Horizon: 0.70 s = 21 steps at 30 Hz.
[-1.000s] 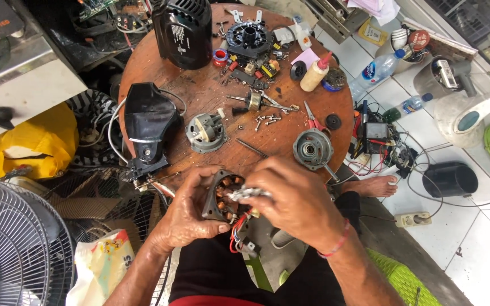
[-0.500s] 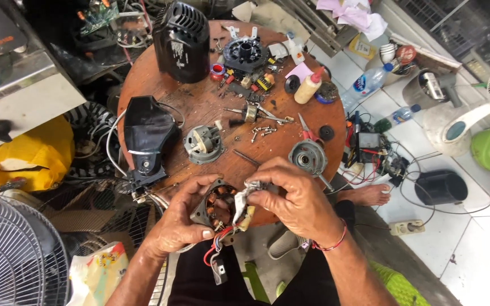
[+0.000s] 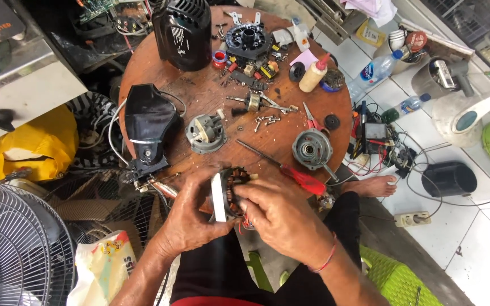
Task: Cleaning and reassembling the internal components of an electric fan motor on a workbench.
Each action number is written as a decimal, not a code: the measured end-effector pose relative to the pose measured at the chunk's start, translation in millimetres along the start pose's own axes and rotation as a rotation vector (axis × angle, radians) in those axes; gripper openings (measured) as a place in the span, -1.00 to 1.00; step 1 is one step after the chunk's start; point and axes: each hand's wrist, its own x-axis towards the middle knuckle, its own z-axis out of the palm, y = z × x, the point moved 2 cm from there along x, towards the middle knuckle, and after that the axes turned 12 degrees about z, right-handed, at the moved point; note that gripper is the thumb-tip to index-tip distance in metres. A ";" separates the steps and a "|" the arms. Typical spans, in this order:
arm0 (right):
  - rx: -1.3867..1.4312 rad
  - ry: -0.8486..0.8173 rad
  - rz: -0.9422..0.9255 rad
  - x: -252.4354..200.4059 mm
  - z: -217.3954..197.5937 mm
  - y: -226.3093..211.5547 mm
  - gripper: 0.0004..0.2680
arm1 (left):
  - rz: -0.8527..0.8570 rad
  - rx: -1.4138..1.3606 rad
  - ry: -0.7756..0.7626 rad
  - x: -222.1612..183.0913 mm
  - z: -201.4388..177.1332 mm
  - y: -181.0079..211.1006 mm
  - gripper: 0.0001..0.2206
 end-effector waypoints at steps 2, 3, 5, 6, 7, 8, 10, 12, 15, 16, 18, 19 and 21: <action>0.178 -0.122 0.092 -1.2 4.5 13.3 -0.80 | -0.056 -0.046 -0.048 -0.4 -0.2 1.8 -0.22; 0.352 -0.242 0.183 -2.4 8.0 20.3 -0.79 | -0.108 -0.093 -0.095 -1.3 0.3 2.7 -0.22; 0.508 -0.325 0.225 -4.4 13.2 27.6 -0.85 | -0.134 -0.079 -0.113 -1.2 1.1 2.3 -0.21; 0.667 -0.411 0.273 -7.4 17.3 31.3 -0.89 | -0.167 -0.067 -0.132 -3.0 2.3 2.6 -0.20; 0.670 -0.412 0.277 -8.5 15.1 29.0 -0.89 | -0.170 -0.070 -0.135 -2.3 1.7 3.8 -0.20; 0.596 -0.353 0.260 -7.8 10.9 27.2 -0.90 | -0.118 -0.086 -0.131 1.0 0.7 5.1 -0.21; 0.522 -0.295 0.242 -8.4 3.1 26.9 -0.91 | -0.067 -0.099 -0.125 5.5 1.0 5.7 -0.22; 0.563 -0.265 0.212 -12.2 -3.4 29.9 -0.94 | 0.020 -0.161 -0.111 5.3 3.5 7.1 -0.22; 0.549 -0.177 -0.030 -21.5 -24.0 38.4 -0.89 | 0.045 -0.099 -0.067 3.9 -0.5 -3.6 -0.23; 0.553 -0.176 -0.027 -23.1 -22.8 35.3 -0.89 | 0.042 -0.101 -0.071 2.2 0.1 -2.0 -0.23; 0.448 0.046 0.206 -24.5 -24.9 34.5 -0.88 | 0.008 -0.110 -0.015 1.4 0.5 -0.4 -0.23; 0.448 0.050 0.206 -20.5 -21.5 29.7 -0.88 | 0.011 -0.111 -0.019 1.6 1.8 -0.9 -0.23; 0.169 0.136 0.110 -15.5 -13.8 17.6 -0.86 | -0.105 -0.137 -0.046 -4.5 6.1 -1.7 -0.19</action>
